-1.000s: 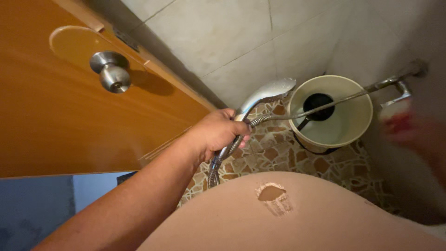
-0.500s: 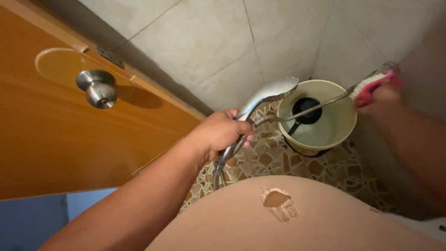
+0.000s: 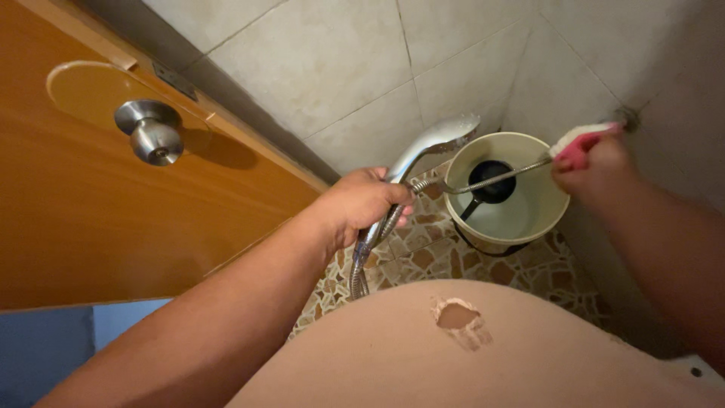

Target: The person scrubs a handheld shower head and its flexible hose using a pink brush. The person holds the shower head in the left hand and scrubs the head and hose with the brush in the right hand.

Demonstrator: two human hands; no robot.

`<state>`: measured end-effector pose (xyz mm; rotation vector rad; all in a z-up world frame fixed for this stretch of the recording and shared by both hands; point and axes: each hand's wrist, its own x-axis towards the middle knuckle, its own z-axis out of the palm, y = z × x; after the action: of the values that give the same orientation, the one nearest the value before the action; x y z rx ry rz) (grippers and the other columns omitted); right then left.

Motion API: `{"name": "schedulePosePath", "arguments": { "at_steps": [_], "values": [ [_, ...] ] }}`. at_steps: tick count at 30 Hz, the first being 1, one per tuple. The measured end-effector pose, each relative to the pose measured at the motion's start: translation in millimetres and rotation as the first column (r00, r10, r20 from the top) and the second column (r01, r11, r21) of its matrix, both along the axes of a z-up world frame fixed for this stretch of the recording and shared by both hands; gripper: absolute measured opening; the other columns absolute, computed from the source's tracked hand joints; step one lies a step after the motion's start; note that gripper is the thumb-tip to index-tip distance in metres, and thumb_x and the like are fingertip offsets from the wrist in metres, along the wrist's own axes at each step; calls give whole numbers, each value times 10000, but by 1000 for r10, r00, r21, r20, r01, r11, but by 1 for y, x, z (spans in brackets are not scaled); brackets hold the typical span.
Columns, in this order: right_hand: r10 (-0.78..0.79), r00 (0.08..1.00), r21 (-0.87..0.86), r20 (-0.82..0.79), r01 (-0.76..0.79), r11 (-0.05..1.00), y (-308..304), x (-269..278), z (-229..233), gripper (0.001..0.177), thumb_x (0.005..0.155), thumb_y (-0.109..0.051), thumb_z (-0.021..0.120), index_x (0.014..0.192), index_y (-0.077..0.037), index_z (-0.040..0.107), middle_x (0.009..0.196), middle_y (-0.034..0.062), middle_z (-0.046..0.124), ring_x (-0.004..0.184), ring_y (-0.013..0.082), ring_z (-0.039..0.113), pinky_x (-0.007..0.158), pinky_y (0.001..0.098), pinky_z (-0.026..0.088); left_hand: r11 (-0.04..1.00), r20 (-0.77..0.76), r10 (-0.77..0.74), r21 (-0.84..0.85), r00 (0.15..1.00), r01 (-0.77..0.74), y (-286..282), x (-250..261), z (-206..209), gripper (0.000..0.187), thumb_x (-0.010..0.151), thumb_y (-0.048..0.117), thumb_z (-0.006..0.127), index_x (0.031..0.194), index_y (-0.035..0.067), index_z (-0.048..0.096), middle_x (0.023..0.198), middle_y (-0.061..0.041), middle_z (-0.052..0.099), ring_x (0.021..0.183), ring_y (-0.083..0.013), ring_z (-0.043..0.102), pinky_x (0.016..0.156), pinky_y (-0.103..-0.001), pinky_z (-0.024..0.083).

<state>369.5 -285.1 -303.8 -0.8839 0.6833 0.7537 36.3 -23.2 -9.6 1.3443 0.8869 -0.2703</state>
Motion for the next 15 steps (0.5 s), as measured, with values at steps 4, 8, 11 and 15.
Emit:
{"name": "schedulePosePath", "arguments": {
  "at_steps": [4,8,11,15],
  "values": [
    [103,989,-21,104,-101,995,-6,-13,5,349,1067,-610,520,959,-281,556,858,-68,533,705,117,479,546,257,371,1000,6,25,-14,1000,-25,5,-6,-1,136,821,28,698,922,12,608,780,-105,686,642,-182,667,588,-292,580],
    [32,999,37,8,-33,999,7,-24,24,325,1035,-553,602,934,-244,584,844,-57,578,698,125,529,522,269,403,1000,14,16,-5,1000,-16,12,-15,0,113,837,36,684,922,12,614,787,-100,697,654,-175,675,608,-284,584],
    [159,983,11,89,-161,987,15,-59,61,259,1027,-501,603,950,-254,581,844,-57,586,683,114,545,487,269,392,997,35,56,-51,998,-54,13,-17,1,123,829,23,682,918,32,599,773,-96,687,640,-180,659,599,-298,565],
    [386,870,-14,306,-401,916,41,-148,138,135,1022,-349,554,1095,-236,552,879,-7,617,637,108,558,449,238,380,994,98,97,-60,991,-91,17,-27,7,115,859,64,683,920,51,586,763,-87,671,635,-168,651,602,-294,570]
  ]
}}
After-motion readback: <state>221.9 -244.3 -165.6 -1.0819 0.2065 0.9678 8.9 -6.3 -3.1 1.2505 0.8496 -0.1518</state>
